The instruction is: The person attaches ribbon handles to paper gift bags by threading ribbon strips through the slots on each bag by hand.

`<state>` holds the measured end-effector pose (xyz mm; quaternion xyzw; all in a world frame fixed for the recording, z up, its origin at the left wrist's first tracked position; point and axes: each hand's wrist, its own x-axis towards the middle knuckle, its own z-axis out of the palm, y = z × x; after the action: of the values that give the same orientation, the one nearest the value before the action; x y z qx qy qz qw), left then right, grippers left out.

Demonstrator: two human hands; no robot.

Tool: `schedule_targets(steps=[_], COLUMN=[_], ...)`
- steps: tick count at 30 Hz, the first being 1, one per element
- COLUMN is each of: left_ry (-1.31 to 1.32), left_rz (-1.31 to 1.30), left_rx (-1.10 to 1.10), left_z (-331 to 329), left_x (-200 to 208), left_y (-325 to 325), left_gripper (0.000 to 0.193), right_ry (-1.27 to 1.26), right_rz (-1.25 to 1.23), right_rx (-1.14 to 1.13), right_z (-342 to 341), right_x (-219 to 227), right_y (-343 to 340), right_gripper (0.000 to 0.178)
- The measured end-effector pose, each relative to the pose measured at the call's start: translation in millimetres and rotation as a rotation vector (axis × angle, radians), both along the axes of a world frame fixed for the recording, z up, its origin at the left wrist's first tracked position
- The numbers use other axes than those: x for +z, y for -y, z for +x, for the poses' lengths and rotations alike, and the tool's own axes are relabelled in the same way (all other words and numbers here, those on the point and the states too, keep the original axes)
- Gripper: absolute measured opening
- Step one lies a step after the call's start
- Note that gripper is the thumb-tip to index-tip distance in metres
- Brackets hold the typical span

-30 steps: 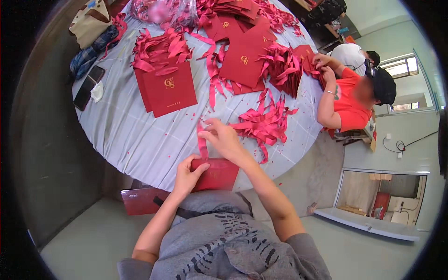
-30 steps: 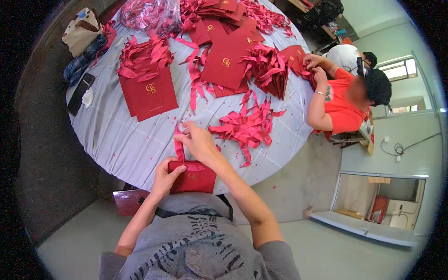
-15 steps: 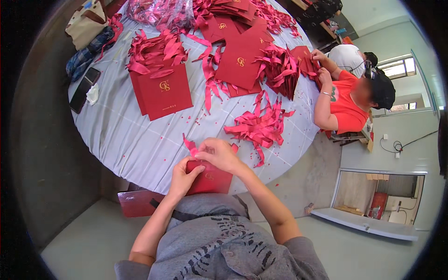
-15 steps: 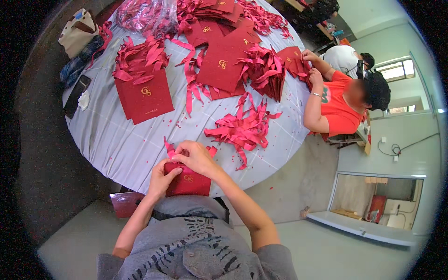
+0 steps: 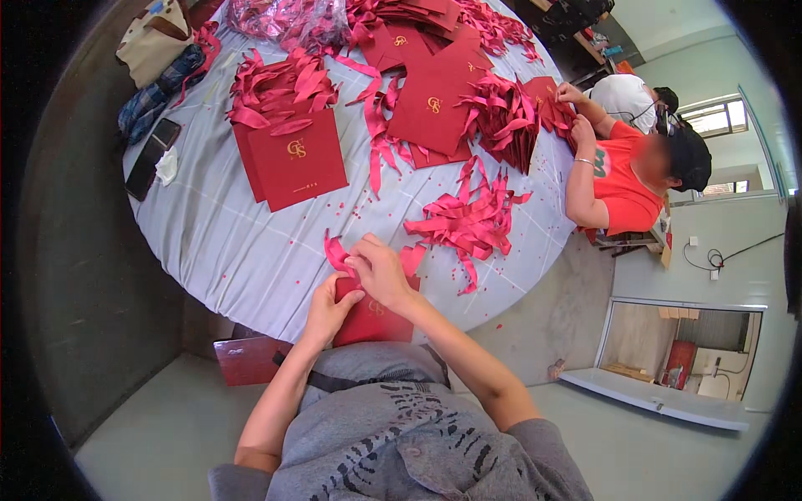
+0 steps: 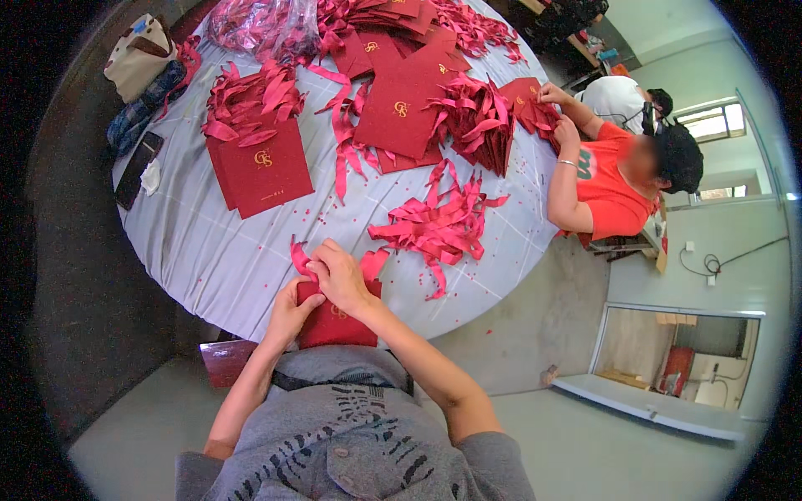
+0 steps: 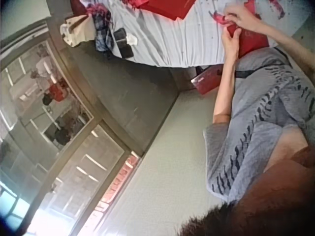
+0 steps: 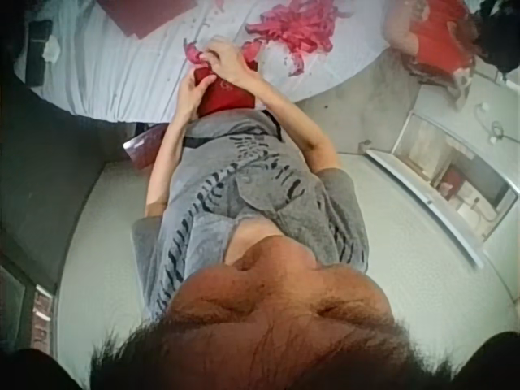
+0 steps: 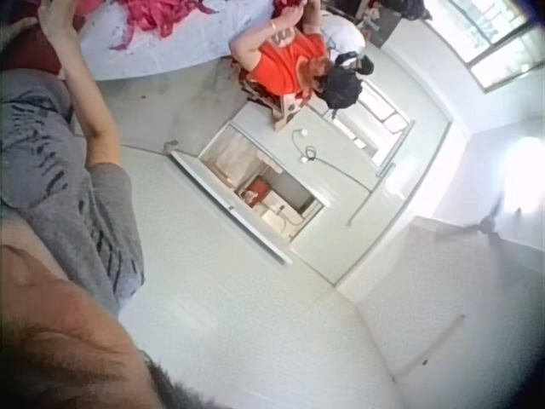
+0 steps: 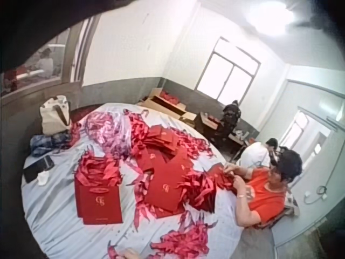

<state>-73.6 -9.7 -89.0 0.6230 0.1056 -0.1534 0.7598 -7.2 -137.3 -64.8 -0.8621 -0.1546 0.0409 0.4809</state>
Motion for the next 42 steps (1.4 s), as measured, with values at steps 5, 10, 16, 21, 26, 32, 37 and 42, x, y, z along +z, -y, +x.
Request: schedule_targets(steps=[5, 10, 16, 21, 26, 32, 37, 42], left_ry=[-0.027, -0.105, -0.234, -0.281, -0.231, -0.090, 0.013, 0.016], left_rz=[-0.041, -0.130, -0.338, -0.380, -0.255, -0.247, -0.246, -0.190], left_rx=[0.016, 0.056, 0.148, 0.099, -0.006, -0.057, -0.085, -0.104], left_z=[-1, 0, 2, 12, 42, 71, 85, 93], left_x=[0, -4, 8, 9, 18, 34, 27, 35], left_y=[1, 2, -5, -7, -15, -18, -22, -19], left_gripper=[0.024, 0.026, 0.030, 0.023, 0.018, 0.016, 0.017, 0.019], right_ry=[-0.012, -0.023, 0.210, -0.491, -0.651, -0.567, -0.577, -0.595], right_rz=[-0.006, -0.052, -0.198, -0.085, 0.469, 0.479, 0.487, 0.476], right_rx=[-0.041, 0.023, -0.395, -0.281, -0.257, -0.203, -0.204, -0.183], right_z=[-4, 3, -6, -41, -55, -57, -62, -58], right_x=[-8, -5, 43, 27, -3, -9, -13, -11], right_y=[-5, 1, 53, 80, 75, 78, 77, 83], right_gripper=[0.008, 0.008, 0.016, 0.024, 0.020, 0.013, 0.013, 0.015])
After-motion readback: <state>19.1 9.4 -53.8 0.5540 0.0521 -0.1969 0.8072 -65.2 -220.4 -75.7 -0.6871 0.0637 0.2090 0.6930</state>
